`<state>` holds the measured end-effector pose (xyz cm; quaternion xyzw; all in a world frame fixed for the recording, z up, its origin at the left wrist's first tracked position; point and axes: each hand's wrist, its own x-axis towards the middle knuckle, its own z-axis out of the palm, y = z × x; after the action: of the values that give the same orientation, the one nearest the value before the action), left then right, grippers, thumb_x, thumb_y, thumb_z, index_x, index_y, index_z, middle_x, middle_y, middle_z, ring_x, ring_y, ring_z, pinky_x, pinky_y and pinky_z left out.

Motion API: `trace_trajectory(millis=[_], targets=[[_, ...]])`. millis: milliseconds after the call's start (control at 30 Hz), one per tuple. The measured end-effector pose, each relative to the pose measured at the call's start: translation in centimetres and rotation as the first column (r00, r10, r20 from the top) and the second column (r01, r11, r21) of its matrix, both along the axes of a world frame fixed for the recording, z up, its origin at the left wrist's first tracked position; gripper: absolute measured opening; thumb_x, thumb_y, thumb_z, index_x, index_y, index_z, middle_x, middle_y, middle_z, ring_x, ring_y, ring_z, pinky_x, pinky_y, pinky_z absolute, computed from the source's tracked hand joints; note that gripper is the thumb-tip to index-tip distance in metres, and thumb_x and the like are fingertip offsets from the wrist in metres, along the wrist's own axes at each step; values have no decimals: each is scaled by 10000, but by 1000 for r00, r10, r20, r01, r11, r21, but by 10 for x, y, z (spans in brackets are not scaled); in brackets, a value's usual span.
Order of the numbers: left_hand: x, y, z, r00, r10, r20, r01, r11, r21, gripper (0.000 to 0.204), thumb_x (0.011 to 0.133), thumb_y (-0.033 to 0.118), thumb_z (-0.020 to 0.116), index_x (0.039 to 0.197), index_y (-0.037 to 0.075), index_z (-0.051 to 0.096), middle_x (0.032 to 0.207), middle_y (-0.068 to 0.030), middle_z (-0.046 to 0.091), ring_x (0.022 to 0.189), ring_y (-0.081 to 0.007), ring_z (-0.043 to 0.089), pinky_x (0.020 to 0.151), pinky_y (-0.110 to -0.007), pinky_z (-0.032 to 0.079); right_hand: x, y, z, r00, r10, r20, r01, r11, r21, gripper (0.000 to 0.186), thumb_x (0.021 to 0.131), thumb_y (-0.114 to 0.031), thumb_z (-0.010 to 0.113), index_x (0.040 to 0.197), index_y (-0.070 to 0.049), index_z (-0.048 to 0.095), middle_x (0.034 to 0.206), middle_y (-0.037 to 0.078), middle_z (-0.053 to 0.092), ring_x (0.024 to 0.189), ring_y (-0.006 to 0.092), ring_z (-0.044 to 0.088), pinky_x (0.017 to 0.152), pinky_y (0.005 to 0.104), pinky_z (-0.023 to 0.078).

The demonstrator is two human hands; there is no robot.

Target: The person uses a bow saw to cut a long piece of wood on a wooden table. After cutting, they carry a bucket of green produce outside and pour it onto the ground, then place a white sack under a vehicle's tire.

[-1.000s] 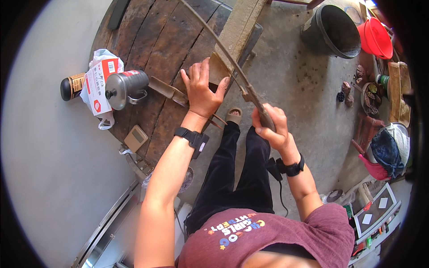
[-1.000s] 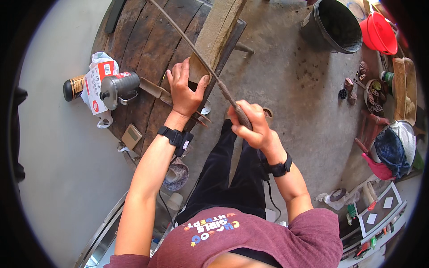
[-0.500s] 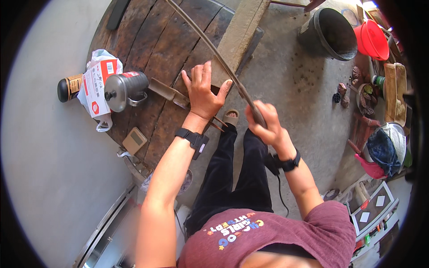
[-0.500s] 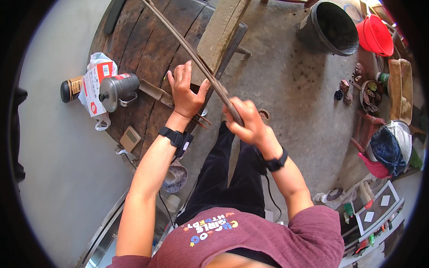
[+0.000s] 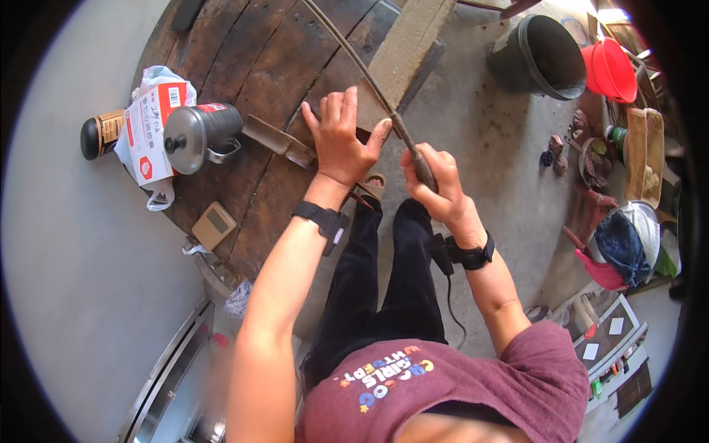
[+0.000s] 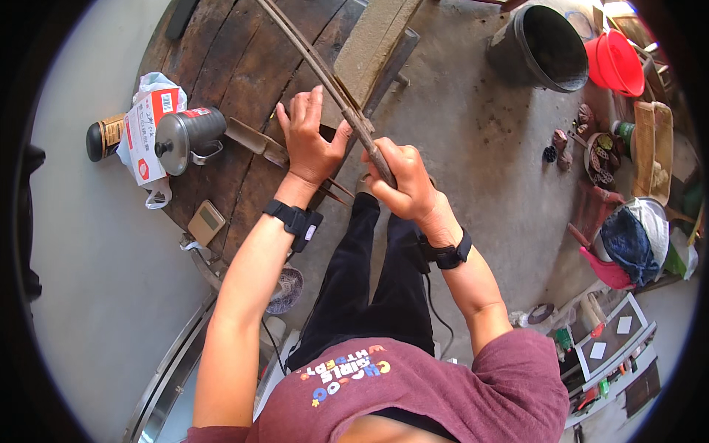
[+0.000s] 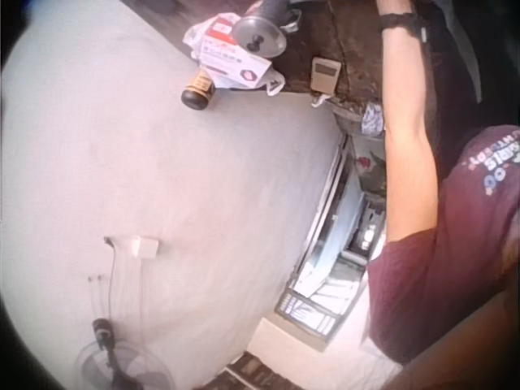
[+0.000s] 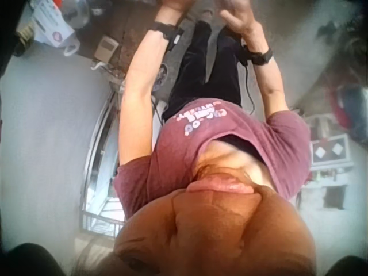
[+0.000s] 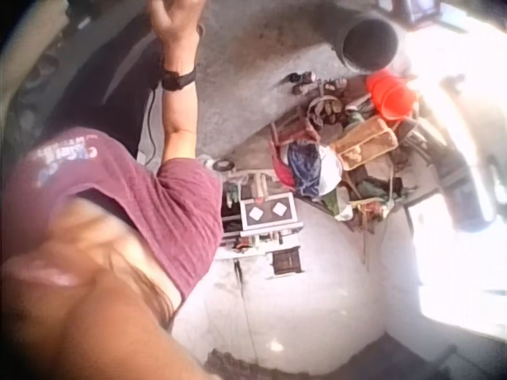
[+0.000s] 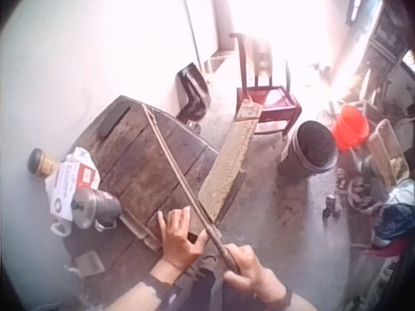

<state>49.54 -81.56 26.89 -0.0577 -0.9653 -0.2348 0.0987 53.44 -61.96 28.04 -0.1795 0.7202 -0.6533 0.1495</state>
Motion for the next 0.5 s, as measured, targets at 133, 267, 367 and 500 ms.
trace_trajectory(millis=[133,267,367,500], targets=[[0,1,0,1000,6,23,-7,1000,27,669,777,439,689,1238,-3,490,1105,-118,511,1084,-311,490,1031,-656,191,27,14,25,1000,-13,-28,14,999,43,251,648,-43,533,891,19,543,593,77,498,486,253,505,495,338,403],[0,0,0,1000,11,10,-12,999,31,668,772,431,696,1240,2,490,1108,-114,507,1085,-310,488,1037,-657,183,39,20,44,996,-24,-84,16,995,-97,261,638,-60,550,888,16,543,574,66,482,472,255,495,486,347,392],[0,-1,0,1000,15,6,-16,1000,24,666,772,436,693,1236,0,497,1108,-120,512,1087,-311,490,1035,-655,187,13,6,20,998,5,-62,3,991,131,215,691,-40,534,895,27,546,586,51,489,491,198,504,514,314,411],[1,-1,-3,1000,0,20,0,999,35,666,764,420,694,1234,-11,502,1104,-128,518,1098,-322,490,1031,-655,193,17,6,9,998,-8,-55,14,992,124,243,671,-32,542,908,20,537,614,63,498,503,224,505,502,320,401]])
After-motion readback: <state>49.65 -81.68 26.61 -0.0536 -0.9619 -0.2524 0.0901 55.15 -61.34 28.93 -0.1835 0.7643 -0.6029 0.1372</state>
